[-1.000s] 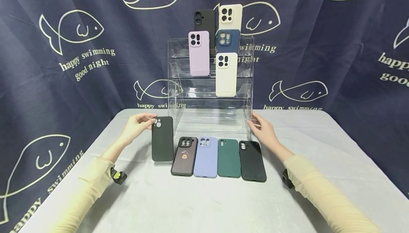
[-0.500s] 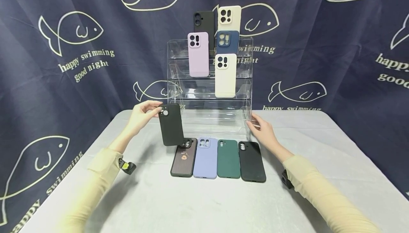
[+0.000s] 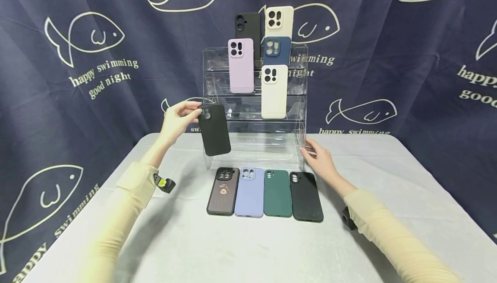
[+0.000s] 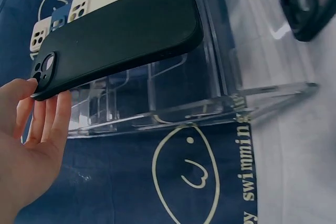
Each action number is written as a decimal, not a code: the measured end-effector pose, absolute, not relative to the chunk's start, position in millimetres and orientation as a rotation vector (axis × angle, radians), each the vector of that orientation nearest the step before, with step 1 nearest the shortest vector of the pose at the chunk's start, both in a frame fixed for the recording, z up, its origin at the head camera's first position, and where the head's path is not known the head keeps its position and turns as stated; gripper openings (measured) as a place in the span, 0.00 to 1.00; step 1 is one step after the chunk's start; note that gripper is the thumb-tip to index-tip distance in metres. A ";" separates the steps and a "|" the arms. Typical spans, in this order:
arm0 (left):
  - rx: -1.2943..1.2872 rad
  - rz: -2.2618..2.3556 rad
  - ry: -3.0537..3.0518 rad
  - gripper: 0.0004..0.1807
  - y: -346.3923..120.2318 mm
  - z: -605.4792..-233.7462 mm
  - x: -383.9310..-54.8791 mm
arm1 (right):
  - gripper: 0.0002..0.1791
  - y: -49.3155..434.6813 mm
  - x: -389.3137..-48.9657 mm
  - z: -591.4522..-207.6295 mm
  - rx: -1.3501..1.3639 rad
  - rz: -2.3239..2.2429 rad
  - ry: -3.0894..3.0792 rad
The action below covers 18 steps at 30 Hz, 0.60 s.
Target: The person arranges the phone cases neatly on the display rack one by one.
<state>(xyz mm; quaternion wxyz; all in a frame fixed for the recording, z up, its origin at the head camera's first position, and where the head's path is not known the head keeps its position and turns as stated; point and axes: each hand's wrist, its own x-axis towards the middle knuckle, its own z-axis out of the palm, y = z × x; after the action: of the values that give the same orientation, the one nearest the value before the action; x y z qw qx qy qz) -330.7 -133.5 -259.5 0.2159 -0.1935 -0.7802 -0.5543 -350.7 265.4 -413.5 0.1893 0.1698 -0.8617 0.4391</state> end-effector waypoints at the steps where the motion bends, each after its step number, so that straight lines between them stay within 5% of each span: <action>1: -0.541 -1.538 -2.150 0.14 -131.8 -257.2 -331.9 | 0.28 265.6 -350.5 -413.4 0.475 1.233 -2.423; 18: -0.484 -1.470 -2.073 0.14 -110.9 -230.2 -373.2 | 0.28 265.3 -351.0 -412.8 0.470 1.231 -2.435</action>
<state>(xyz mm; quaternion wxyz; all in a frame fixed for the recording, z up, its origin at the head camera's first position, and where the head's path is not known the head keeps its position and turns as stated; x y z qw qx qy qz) -373.2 -110.9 -230.2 0.2738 -0.1801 -0.7706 -0.5466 -351.0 265.3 -412.8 0.1853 0.1667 -0.8643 0.4370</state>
